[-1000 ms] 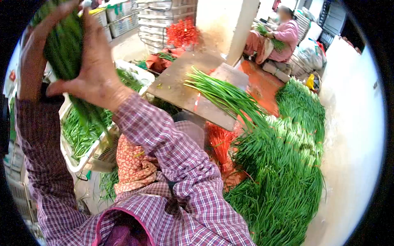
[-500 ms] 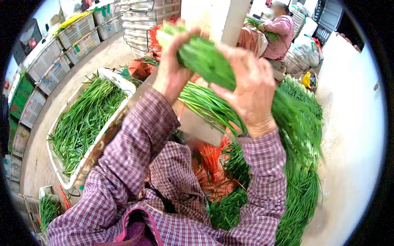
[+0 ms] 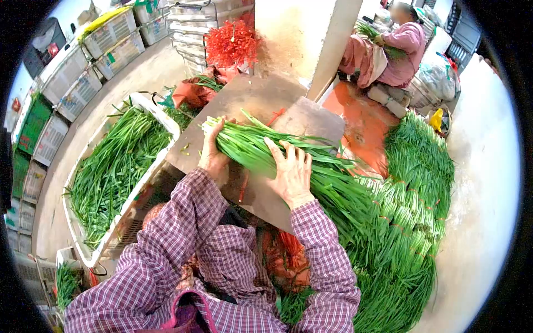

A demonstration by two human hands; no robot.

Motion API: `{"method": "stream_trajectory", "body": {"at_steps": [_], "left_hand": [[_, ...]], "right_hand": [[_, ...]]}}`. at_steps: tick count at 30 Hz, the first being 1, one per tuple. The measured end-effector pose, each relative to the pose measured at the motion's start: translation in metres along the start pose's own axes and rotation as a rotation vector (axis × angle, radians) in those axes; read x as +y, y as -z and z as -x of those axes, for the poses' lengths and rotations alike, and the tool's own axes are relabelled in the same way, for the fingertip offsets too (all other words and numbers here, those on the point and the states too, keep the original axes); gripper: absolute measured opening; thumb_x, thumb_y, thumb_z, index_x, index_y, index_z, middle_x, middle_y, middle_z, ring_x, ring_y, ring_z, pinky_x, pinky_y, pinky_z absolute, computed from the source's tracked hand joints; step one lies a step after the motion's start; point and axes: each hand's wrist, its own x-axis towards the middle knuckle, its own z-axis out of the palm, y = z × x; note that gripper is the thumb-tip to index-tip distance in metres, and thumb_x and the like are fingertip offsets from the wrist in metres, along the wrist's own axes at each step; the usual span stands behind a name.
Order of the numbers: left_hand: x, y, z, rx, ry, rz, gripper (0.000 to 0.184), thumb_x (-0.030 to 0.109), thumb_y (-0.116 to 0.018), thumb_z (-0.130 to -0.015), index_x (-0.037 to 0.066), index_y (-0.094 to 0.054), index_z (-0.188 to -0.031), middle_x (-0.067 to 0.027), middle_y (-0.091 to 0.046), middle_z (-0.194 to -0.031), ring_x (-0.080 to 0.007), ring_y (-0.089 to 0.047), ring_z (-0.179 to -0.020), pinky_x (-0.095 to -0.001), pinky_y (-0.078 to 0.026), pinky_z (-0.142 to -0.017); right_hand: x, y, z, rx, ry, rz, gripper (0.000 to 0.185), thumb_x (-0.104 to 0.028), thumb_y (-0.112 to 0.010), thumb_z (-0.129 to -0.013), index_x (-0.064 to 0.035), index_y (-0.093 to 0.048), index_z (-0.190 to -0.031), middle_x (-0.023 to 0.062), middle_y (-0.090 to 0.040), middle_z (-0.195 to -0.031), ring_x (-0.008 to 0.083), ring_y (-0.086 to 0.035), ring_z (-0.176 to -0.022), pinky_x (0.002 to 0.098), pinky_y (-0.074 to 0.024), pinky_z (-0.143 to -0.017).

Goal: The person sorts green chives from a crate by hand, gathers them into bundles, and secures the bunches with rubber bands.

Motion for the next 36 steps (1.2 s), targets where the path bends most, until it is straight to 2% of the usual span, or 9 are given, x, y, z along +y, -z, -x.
{"method": "stream_trajectory", "body": {"at_steps": [5, 9, 11, 14, 16, 19, 25, 32, 36], "left_hand": [[0.045, -0.009, -0.004, 0.068, -0.024, -0.400, 0.039, 0.033, -0.070, -0.083, 0.007, -0.057, -0.110, -0.0084, -0.061, -0.111, -0.0225, -0.056, -0.105, -0.0388, -0.044, -0.094], [0.091, -0.007, -0.012, 0.033, -0.469, -0.915, 0.076, 0.038, -0.076, -0.076, 0.002, -0.042, -0.135, -0.0130, -0.050, -0.131, -0.0266, -0.045, -0.123, -0.0392, -0.035, -0.104], [0.102, -0.021, 0.000, -0.471, -0.681, -1.739, 0.097, 0.042, -0.080, -0.068, 0.002, -0.032, -0.142, -0.0163, -0.040, -0.141, -0.0276, -0.037, -0.132, -0.0389, -0.029, -0.109], [0.066, -0.045, 0.036, -0.931, -0.697, -2.414, 0.121, 0.043, -0.086, -0.050, 0.006, -0.024, -0.147, -0.0166, -0.029, -0.150, -0.0278, -0.024, -0.141, -0.0490, -0.016, -0.115], [0.043, -0.038, 0.034, -1.060, -0.632, -2.467, 0.132, 0.048, -0.087, -0.042, 0.007, -0.019, -0.148, -0.0158, -0.028, -0.149, -0.0295, -0.022, -0.141, -0.0544, -0.012, -0.115], [0.031, -0.030, 0.023, -1.015, -0.674, -2.482, 0.135, 0.047, -0.087, -0.038, 0.006, -0.019, -0.147, -0.0143, -0.031, -0.147, -0.0297, -0.025, -0.140, -0.0556, -0.014, -0.114], [0.033, -0.030, 0.024, -1.020, -0.601, -2.517, 0.131, 0.044, -0.089, -0.037, 0.005, -0.025, -0.145, -0.0135, -0.036, -0.143, -0.0291, -0.030, -0.137, -0.0550, -0.017, -0.114], [0.035, -0.028, 0.030, -1.035, -0.682, -2.538, 0.132, 0.048, -0.087, -0.039, 0.002, -0.022, -0.145, -0.0144, -0.031, -0.147, -0.0295, -0.025, -0.140, -0.0553, -0.014, -0.115], [0.033, -0.027, 0.028, -0.977, -0.805, -2.431, 0.109, 0.044, -0.075, -0.061, 0.000, -0.023, -0.145, -0.0162, -0.027, -0.149, -0.0302, -0.022, -0.141, -0.0550, -0.015, -0.114]], "right_hand": [[-0.008, -0.011, -0.009, 0.047, -0.054, 0.068, 0.095, -0.030, -0.084, -0.056, -0.0287, -0.040, -0.140, 0.0088, -0.050, -0.123, 0.0312, -0.048, -0.111, 0.0472, -0.0383, -0.095], [-0.011, -0.015, -0.013, 0.063, -0.052, 0.124, 0.094, -0.029, -0.085, -0.056, -0.0292, -0.041, -0.138, 0.0092, -0.051, -0.120, 0.0311, -0.049, -0.108, 0.0471, -0.0395, -0.092], [-0.013, -0.017, -0.012, 0.060, -0.044, 0.151, 0.095, -0.031, -0.086, -0.055, -0.0290, -0.041, -0.139, 0.0108, -0.050, -0.122, 0.0316, -0.048, -0.110, 0.0478, -0.0382, -0.094], [-0.016, -0.016, -0.005, 0.068, 0.011, 0.158, 0.099, -0.036, -0.087, -0.054, -0.0288, -0.039, -0.140, 0.0118, -0.047, -0.128, 0.0329, -0.045, -0.115, 0.0505, -0.0362, -0.096], [-0.027, 0.003, 0.000, -0.066, -0.025, 0.091, 0.089, -0.028, -0.081, -0.062, -0.0284, -0.039, -0.140, 0.0143, -0.041, -0.135, 0.0379, -0.040, -0.122, 0.0587, -0.0293, -0.103], [-0.026, 0.031, 0.000, -0.263, 0.021, 0.058, 0.097, -0.049, -0.083, -0.059, -0.0259, -0.037, -0.141, 0.0156, -0.032, -0.143, 0.0406, -0.033, -0.129, 0.0613, -0.0253, -0.105], [0.010, 0.041, -0.070, -0.034, 0.024, -0.122, 0.042, -0.031, -0.057, -0.089, -0.0115, -0.053, -0.126, 0.0160, -0.061, -0.108, 0.0330, -0.057, -0.105, 0.0441, -0.0425, -0.093], [0.056, -0.049, -0.126, -0.329, -0.145, -0.117, 0.030, -0.029, -0.055, -0.089, -0.0118, -0.064, -0.112, 0.0165, -0.066, -0.105, 0.0339, -0.062, -0.099, 0.0453, -0.0474, -0.086], [0.055, -0.065, -0.126, -0.332, -0.055, -0.224, 0.027, -0.028, -0.054, -0.088, -0.0113, -0.069, -0.102, 0.0167, -0.067, -0.098, 0.0350, -0.063, -0.093, 0.0454, -0.0491, -0.082]]}}
